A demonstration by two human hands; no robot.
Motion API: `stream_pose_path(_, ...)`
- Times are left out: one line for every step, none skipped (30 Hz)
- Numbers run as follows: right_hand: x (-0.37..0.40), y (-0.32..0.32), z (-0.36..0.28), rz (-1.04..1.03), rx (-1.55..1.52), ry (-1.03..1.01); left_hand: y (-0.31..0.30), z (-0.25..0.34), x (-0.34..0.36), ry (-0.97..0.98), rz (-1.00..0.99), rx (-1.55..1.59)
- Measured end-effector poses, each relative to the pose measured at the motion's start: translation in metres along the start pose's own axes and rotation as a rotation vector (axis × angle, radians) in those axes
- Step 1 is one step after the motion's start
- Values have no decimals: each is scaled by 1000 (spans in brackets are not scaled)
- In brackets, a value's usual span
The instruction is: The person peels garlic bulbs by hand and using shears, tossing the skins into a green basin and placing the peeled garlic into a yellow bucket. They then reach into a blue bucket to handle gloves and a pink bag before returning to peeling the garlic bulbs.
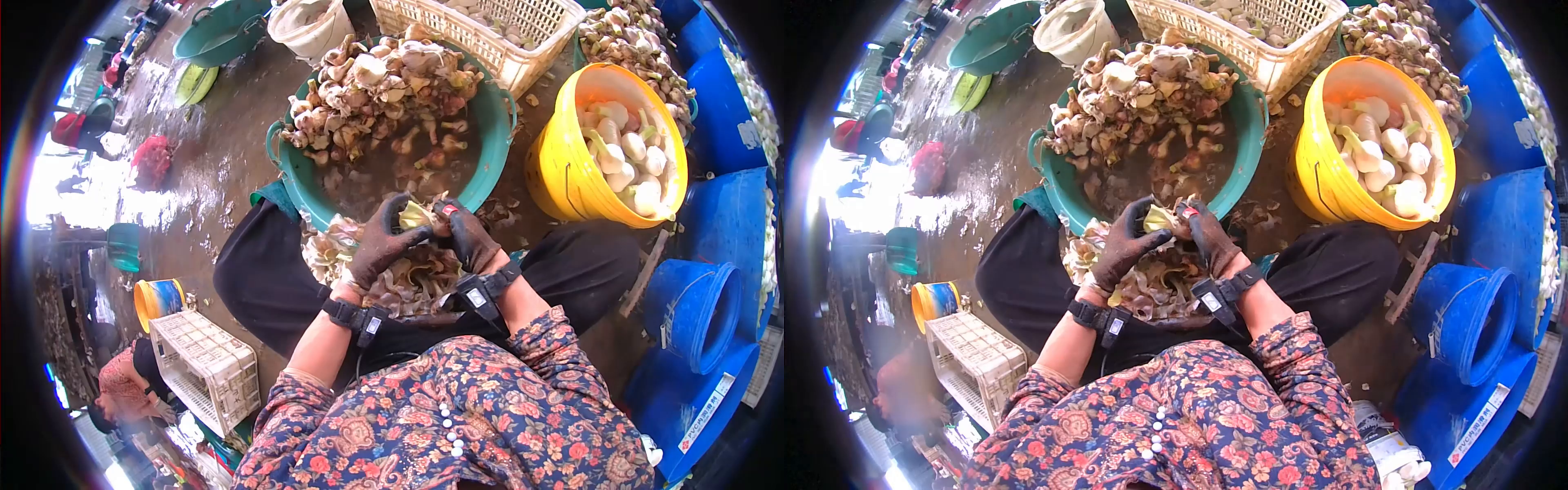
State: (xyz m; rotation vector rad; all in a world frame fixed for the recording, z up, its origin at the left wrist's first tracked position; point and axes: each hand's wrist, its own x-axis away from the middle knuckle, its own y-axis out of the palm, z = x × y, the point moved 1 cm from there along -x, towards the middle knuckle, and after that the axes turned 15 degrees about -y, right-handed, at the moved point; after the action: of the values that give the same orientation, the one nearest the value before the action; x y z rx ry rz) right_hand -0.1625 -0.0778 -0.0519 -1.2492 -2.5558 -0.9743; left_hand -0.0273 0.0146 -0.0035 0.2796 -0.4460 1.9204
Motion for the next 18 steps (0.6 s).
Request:
stream_pose_path(-2,1,3,-6,-4,1,-4,1,0,-1,6,-4)
stream_pose_path(-5,1,9,-24,90,-48,-8,1,-3,-79,-13,-246)
stream_pose_path(-10,-1,18,-43,186,-96,-11,1,-3,-159,-32,-485)
stream_pose_path(-22,-12,42,-117,107,-218,-11,-14,-8,15,56,-519)
stream_pose_path(-18,-10,34,-120,106,-218,-13,-19,-11,15,58,-520)
stream_pose_path(-8,-3,17,-171,54,-161,-16,-24,-13,-203,-40,-193)
stream_pose_path(-1,1,5,-220,4,-101,-18,-27,-13,-417,-138,141)
stream_pose_path(-1,1,0,-241,58,-148,-20,-26,-11,-462,-169,182)
stream_pose_path(1,3,-4,-242,60,-148,-19,-14,-5,-461,-168,184)
stream_pose_path(3,7,-10,-312,-68,-198,-18,-1,5,-434,-160,255)
stream_pose_path(2,13,-13,-388,-199,-245,-21,6,14,-404,-146,327)
stream_pose_path(-2,14,-13,-447,-43,-351,-27,-12,15,-11,-61,-216)
stream_pose_path(-3,16,-12,-453,-40,-351,-28,-19,12,-8,-55,-213)
stream_pose_path(-1,21,-15,-383,-93,-298,-29,-22,12,162,35,-340)
stream_pose_path(3,25,-18,-312,-145,-244,-29,-25,12,331,126,-465)
stream_pose_path(8,27,-24,-365,141,-350,-31,-33,6,-145,-163,219)
stream_pose_path(11,27,-20,-370,146,-352,-32,-28,6,-140,-159,223)
stream_pose_path(14,29,-14,-392,164,-412,-34,-22,7,-99,-89,92)
